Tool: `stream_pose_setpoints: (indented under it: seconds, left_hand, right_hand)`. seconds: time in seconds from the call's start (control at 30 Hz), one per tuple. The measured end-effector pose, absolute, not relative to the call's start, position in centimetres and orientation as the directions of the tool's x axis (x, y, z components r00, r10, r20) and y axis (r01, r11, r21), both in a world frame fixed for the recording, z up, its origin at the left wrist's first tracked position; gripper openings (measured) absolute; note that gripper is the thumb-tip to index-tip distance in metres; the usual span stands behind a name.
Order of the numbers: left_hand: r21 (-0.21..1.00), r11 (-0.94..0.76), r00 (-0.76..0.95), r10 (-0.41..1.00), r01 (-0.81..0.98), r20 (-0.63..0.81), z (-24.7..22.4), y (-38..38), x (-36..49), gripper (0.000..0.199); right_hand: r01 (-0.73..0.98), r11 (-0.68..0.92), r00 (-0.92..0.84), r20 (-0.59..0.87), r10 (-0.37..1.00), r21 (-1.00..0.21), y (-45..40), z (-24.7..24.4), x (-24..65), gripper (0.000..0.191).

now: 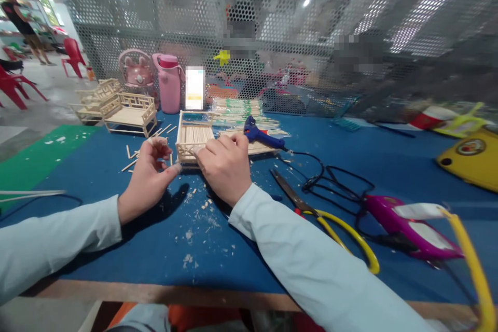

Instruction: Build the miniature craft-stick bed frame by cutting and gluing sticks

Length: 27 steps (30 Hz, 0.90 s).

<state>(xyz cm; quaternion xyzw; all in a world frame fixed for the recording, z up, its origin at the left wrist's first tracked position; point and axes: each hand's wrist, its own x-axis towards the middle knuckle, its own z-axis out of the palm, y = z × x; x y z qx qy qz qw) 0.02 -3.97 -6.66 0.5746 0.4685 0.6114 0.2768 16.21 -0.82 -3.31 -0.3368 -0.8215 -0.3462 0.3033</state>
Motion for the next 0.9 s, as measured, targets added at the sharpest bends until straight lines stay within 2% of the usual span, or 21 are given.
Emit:
stream_pose_setpoints:
  seconds: [0.17,0.43,0.6,0.7,0.77,0.8,0.83,0.9]
  left_hand:
    - [0.906,-0.382,-0.118,0.906,0.18,0.406,-6.6,-2.7,-0.2,0.065]
    - [0.933,-0.36,0.039,0.933,0.027,0.358,-6.4,-1.4,-0.3,0.067]
    - [0.911,-0.405,-0.103,0.906,0.075,0.411,-6.5,-1.4,-0.5,0.063]
    - [0.887,-0.45,-0.245,0.853,0.1,0.461,-6.3,-2.8,-0.6,0.045]
    - [0.893,-0.445,-0.249,0.859,0.07,0.448,-6.0,-4.3,-0.5,0.03]
    - [0.911,-0.411,-0.21,0.888,0.037,0.41,-5.9,-5.1,-0.3,0.025]
    - [0.936,-0.351,-0.164,0.923,0.013,0.349,-5.7,-5.8,-0.2,0.023]
    - [0.969,-0.243,-0.057,0.969,-0.042,0.241,-5.6,-6.8,0.3,0.023]
  right_hand:
    - [0.757,0.549,-0.577,0.755,0.311,0.353,-0.6,-3.5,16.2,0.029]
    - [0.756,0.568,-0.555,0.778,0.294,0.325,-0.3,-3.8,16.3,0.027]
    - [0.755,0.586,-0.547,0.776,0.315,0.295,-0.3,-3.7,16.3,0.025]
    - [0.75,0.607,-0.545,0.764,0.345,0.262,-0.6,-3.2,16.6,0.026]
    - [0.734,0.654,-0.538,0.742,0.399,0.181,-1.1,-2.8,16.9,0.027]
    - [0.713,0.695,-0.528,0.725,0.442,0.095,-1.5,-2.6,17.0,0.027]
    - [0.678,0.734,-0.511,0.697,0.503,-0.033,-1.8,-2.4,17.1,0.025]
    - [0.567,0.728,-0.468,0.577,0.669,-0.385,-2.6,-2.3,17.0,0.021]
